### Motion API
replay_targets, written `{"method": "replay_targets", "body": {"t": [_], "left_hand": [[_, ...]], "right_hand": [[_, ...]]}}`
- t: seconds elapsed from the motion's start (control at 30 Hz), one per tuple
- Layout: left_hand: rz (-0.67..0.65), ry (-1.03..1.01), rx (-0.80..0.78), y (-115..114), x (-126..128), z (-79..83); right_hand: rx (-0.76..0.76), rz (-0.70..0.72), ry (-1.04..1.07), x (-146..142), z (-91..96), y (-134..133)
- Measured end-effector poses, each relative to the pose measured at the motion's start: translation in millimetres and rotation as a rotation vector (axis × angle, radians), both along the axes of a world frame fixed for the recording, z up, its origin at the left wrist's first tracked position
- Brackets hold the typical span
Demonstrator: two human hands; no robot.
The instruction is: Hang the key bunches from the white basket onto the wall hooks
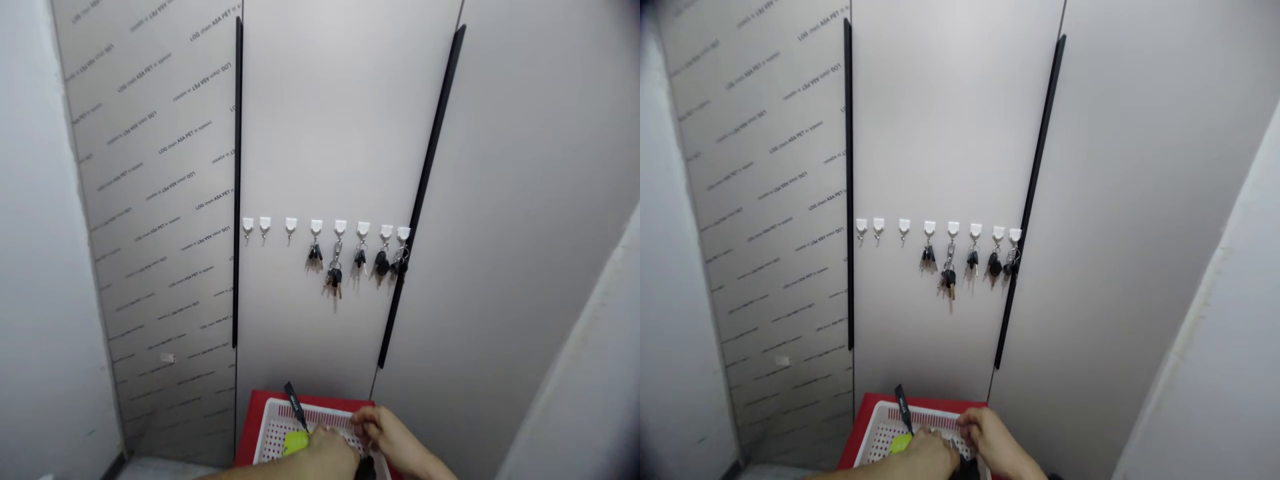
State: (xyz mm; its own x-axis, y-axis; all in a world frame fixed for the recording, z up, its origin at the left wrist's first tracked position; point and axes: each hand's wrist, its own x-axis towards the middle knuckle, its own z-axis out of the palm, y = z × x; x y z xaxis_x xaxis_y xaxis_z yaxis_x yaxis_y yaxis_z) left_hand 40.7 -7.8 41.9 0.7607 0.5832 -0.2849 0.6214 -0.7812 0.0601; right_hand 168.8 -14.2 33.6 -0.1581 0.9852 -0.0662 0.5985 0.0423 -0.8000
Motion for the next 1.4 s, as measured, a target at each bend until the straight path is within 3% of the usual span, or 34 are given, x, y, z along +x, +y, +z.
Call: {"method": "replay_targets", "body": {"t": [0.1,0.2,0.3,0.4,0.5,0.67,0.77,0.83,0.9,0.97,1.03,1.13,1.2,1.3,1.4], "left_hand": [[0.071,-0.085,0.005,7,1,9.6],[0.26,-0.215,-0.03,14,-3,12.4],[0.342,-0.315,-0.195,18,-7,5.7],[0.338,-0.295,-0.259,18,-4,-4.8],[0.193,-0.254,-0.198,15,2,-16.5],[-0.319,-0.22,0.002,6,14,-32.1],[-0.394,-0.065,0.075,-4,14,-32.8],[-0.397,-0.021,0.093,-10,12,-28.0],[-0.399,-0.115,0.092,-9,8,-15.9],[-0.3,-0.336,0.101,2,2,6.3],[-0.058,-0.634,0.145,25,-5,38.4],[0.424,-1.187,0.268,70,-13,95.9],[0.615,-1.414,0.344,96,-15,131.0],[0.721,-1.5,0.262,118,-12,167.5],[0.813,-1.457,0.14,125,-9,183.9]], "right_hand": [[0.088,-0.003,-0.018,-6,24.1,2],[0.079,0.078,0.002,-13,42.8,-1],[0.061,0.12,-0.011,-12,48.7,1],[0.092,0.012,0.013,-8,55.7,11],[0.099,-0.093,0.066,-7,72.8,23],[0.172,-0.139,0.081,-15,102.6,35],[0.281,-0.207,0.106,-14,117.9,46],[0.426,-0.332,0.119,-10,131.2,57],[0.608,-0.474,0.112,-5,147.3,69],[0.747,-0.595,0.064,-4,164.0,80],[0.79,-0.676,-0.014,-5,177.8,91],[0.772,-0.743,-0.09,-10,187.9,104],[0.767,-0.768,-0.075,-13,187.8,111],[0.794,-0.748,0.009,-12,182.8,118],[0.83,-0.681,0.113,-6,180.9,117]]}}
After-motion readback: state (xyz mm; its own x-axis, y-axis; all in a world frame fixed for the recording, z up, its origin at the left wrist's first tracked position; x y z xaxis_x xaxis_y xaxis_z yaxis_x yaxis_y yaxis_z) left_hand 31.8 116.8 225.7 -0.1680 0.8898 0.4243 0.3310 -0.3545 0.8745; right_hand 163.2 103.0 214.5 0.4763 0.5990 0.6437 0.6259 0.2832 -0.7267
